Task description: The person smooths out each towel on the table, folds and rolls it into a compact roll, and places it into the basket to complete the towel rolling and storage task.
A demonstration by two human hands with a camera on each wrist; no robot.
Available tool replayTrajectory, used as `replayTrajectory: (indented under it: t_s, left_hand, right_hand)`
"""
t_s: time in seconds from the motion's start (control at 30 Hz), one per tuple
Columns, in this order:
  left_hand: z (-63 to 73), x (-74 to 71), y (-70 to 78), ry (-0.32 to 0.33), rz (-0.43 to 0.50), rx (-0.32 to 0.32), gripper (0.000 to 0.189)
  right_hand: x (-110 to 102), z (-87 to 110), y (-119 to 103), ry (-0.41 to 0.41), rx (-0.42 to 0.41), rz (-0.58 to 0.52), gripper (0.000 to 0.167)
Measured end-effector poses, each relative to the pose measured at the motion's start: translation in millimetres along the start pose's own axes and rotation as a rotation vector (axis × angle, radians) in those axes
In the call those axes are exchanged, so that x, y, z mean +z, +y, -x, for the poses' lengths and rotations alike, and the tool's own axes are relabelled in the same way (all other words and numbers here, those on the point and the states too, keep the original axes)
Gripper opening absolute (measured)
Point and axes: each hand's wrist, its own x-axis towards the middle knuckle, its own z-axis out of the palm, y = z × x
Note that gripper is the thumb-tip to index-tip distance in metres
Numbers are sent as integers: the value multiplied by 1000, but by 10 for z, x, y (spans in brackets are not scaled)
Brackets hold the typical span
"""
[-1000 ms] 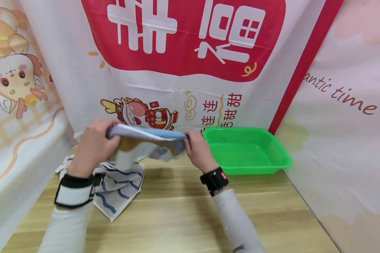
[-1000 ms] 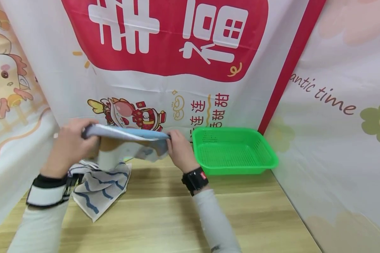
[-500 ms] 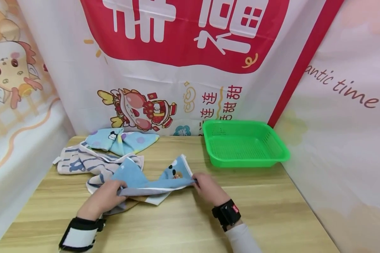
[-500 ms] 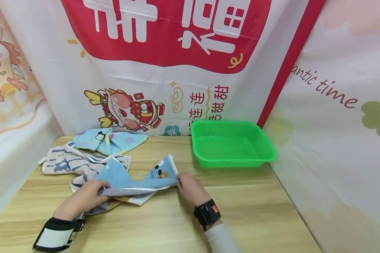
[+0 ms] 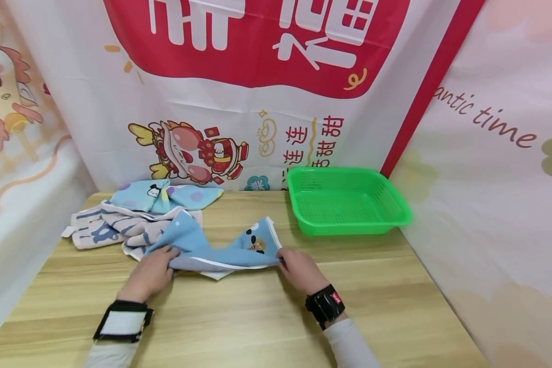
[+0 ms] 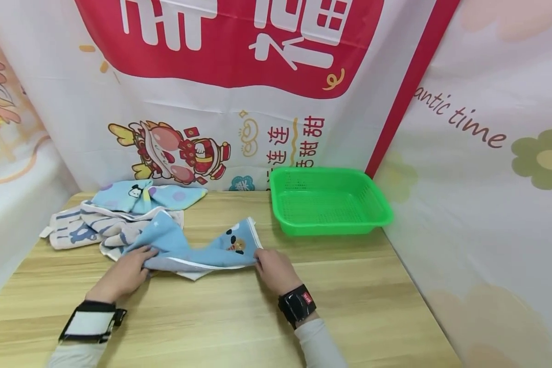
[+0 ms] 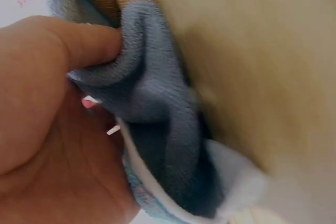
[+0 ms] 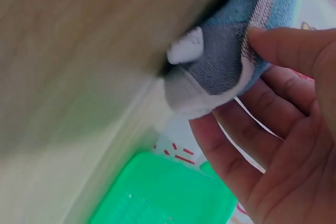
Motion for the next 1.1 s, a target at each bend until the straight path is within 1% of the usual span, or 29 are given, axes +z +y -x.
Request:
replayTrajectory:
  t_s: [0.1, 0.13, 0.2, 0.27, 0.33, 0.4, 0.43, 0.5, 0.53, 0.6, 0.67, 0.77, 0.83, 0.9, 0.97, 1.0, 1.07, 1.1]
  left_hand:
    - [-119, -18, -90, -15, 3, -7, 46]
    - [-143, -30, -96, -6, 2, -4, 44]
    - [-158, -64, -70, 36, -4, -1, 39]
    - [-135, -114, 3, 111, -19, -3, 32]
    - [-85, -189, 108, 193, -30, -5, 25]
    - [-21, -268, 229, 248, -9, -5, 24]
    - [13, -305, 290, 265, 5, 4, 24]
    - [84, -372, 411, 265, 48, 25, 26]
    - [120, -398, 468, 251, 69, 37, 27]
    - [189, -422, 567, 197, 108, 57, 27]
    - [254, -412, 646, 100, 146, 64, 25]
    - [344, -306, 675, -56, 204, 71, 26]
    - [405, -204, 649, -122, 239, 93, 29]
    - [463, -121, 616, -166, 282, 120, 32]
    - [496, -91, 600, -207, 349, 139, 33]
    - [493, -96, 597, -213, 372, 141, 32]
    - [452, -143, 592, -198, 408, 117, 26]
    - [413, -174, 581, -168, 409, 109, 23]
  right_hand:
    - [66, -44, -13, 2, -12, 6, 6]
    - [87, -52, -12, 2, -13, 7, 6]
    - [104, -55, -5, 4, 1, 0, 7]
    - [86, -42, 18, 16, 29, -12, 9]
    - [19, -18, 48, 38, 58, -30, 10]
    - [-78, 17, 87, 73, 77, -45, 11]
    - [-133, 43, 104, 89, 83, -59, 11]
    - [-243, 103, 132, 123, 91, -68, 13]
    - [-289, 142, 144, 139, 93, -69, 13]
    - [-355, 230, 163, 153, 98, -64, 14]
    - [-379, 339, 175, 150, 110, -50, 13]
    - [-338, 513, 179, 111, 137, -32, 11]
    - [-285, 612, 186, 64, 151, -23, 11]
    - [-244, 684, 193, 1, 153, -46, 10]
    - [-234, 717, 202, -52, 146, -86, 12]
    - [-242, 721, 200, -75, 145, -115, 15]
    - [-274, 694, 181, -98, 131, -174, 20]
    - [-292, 663, 165, -96, 125, -189, 21]
